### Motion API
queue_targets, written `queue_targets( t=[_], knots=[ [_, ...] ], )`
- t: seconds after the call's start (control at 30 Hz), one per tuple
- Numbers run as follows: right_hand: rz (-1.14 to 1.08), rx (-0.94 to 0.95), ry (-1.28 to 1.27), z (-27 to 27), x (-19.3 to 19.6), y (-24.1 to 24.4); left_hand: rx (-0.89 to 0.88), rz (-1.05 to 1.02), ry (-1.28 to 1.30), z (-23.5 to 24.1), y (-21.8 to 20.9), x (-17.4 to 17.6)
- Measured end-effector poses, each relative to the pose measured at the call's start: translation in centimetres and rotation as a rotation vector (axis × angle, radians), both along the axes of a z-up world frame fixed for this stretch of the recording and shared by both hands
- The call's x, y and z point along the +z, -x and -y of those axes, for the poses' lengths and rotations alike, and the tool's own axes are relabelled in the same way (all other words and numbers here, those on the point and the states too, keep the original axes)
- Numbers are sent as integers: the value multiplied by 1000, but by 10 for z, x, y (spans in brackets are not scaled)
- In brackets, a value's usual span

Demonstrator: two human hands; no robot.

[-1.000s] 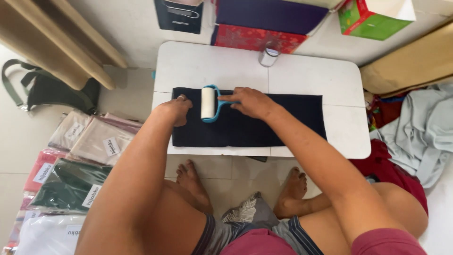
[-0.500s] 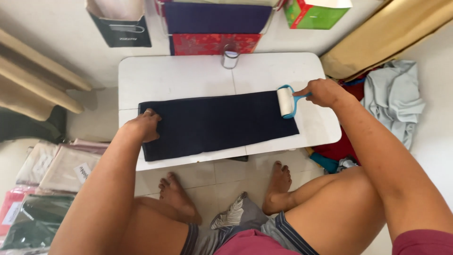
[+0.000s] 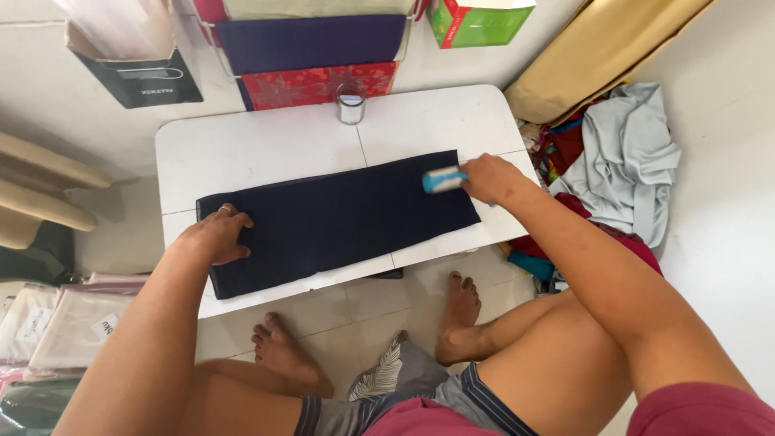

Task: The person uses a lint roller to clean a dark piece of fabric on a white table, then folds the fabric multiple times into a compact square. The person repeatedly rolls the fabric and folds it in half.

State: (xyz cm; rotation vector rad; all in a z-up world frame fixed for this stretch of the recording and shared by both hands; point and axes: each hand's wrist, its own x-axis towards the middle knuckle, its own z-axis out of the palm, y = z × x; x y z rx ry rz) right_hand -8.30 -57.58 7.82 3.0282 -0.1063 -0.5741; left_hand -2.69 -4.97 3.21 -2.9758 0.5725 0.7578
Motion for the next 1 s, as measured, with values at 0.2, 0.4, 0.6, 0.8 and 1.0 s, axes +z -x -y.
queue_targets(
  t=[0.2, 0.4, 0.6, 0.8, 1.0],
  knots=[
    [124, 70, 60, -3, -11, -21, 9, -42, -14, -1, -5, -4],
    [-90, -59, -48, -32, 38, -3, 45, -52, 5, 5, 0, 14],
    [64, 43, -36, -22, 24, -19, 43, -39, -2, 4, -5, 3],
    [-124, -90, -102, -32, 45, 0, 37, -48, 2, 4, -8, 3],
    [64, 47, -66, -32, 29, -7, 27, -35, -17, 5, -6, 6]
  ],
)
